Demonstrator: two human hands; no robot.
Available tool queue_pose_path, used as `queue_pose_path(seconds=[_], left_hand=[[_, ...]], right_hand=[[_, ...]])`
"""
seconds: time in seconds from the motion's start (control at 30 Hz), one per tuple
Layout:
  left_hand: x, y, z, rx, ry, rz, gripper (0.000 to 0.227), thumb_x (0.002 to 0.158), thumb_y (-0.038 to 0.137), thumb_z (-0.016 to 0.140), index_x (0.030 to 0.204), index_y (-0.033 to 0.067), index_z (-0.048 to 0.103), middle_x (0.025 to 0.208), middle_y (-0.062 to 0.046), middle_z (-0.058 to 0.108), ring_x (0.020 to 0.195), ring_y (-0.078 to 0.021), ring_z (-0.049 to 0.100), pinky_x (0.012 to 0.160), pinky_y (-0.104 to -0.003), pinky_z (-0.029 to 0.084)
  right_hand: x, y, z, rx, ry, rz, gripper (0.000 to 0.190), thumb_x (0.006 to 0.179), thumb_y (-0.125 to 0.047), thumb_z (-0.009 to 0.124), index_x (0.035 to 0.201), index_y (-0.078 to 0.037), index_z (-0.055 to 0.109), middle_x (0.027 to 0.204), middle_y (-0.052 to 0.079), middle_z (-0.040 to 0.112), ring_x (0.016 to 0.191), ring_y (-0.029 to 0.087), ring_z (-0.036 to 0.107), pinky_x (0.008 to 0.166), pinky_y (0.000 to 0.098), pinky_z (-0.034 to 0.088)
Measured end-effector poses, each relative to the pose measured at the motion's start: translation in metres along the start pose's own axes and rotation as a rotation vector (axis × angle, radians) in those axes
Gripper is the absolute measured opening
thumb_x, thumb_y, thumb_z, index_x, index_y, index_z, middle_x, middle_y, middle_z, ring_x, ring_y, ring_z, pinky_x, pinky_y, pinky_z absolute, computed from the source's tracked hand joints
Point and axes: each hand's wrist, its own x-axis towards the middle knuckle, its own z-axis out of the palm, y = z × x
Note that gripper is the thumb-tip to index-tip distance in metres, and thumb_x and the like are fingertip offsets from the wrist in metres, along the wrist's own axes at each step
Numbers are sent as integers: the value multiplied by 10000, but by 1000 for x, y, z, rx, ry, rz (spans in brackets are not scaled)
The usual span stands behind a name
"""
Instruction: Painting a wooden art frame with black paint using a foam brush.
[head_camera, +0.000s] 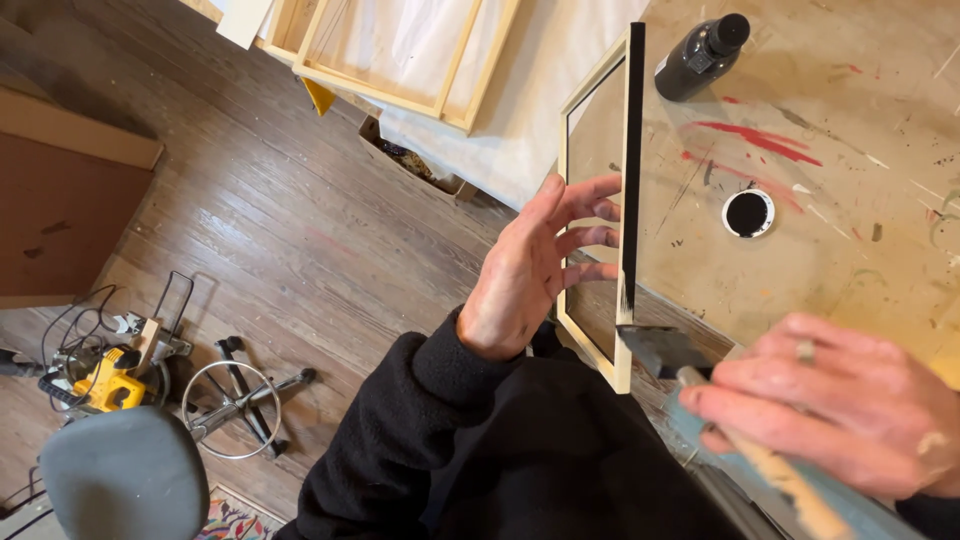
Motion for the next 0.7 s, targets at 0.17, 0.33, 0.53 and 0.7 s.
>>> queue_pose_path(seconds=[0.17, 0.33, 0.53, 0.7], left_hand=[[-1, 0, 2, -14, -10, -3, 639, 1095, 525, 399, 1468, 25, 538, 1228, -42, 557, 1146, -173, 562, 973, -371, 511], [-1, 0, 1, -32, -14, 6, 636, 1101, 524, 399, 1468, 23, 535, 1235, -42, 560, 1140, -172, 558, 971, -372, 508], [-1, 2, 4, -29, -19, 4, 617, 1095, 511, 409, 1462, 32, 538, 1231, -32, 563, 1145, -171, 560, 971, -373, 509], [-2, 3, 1, -51, 1, 21, 612, 1102, 515, 411, 1454, 33, 549, 1219, -30, 568, 1137, -171, 560, 968, -375, 508]], right_hand=[[3, 10, 7, -110, 90, 53, 428, 858, -242, 835, 1204, -37, 688, 1047, 86, 681, 789, 173, 658, 634, 308, 507], [5, -6, -3, -88, -19, -35, 442, 864, -275, 819, 1203, -19, 695, 1031, 68, 678, 773, 184, 657, 649, 340, 547], [7, -3, -5, -79, 7, 0, 423, 864, -251, 810, 1197, -19, 692, 1033, 76, 684, 773, 170, 655, 649, 339, 526], [3, -14, -6, -51, -42, -41, 436, 868, -270, 818, 1207, -25, 692, 1015, 67, 689, 780, 186, 667, 657, 344, 552]])
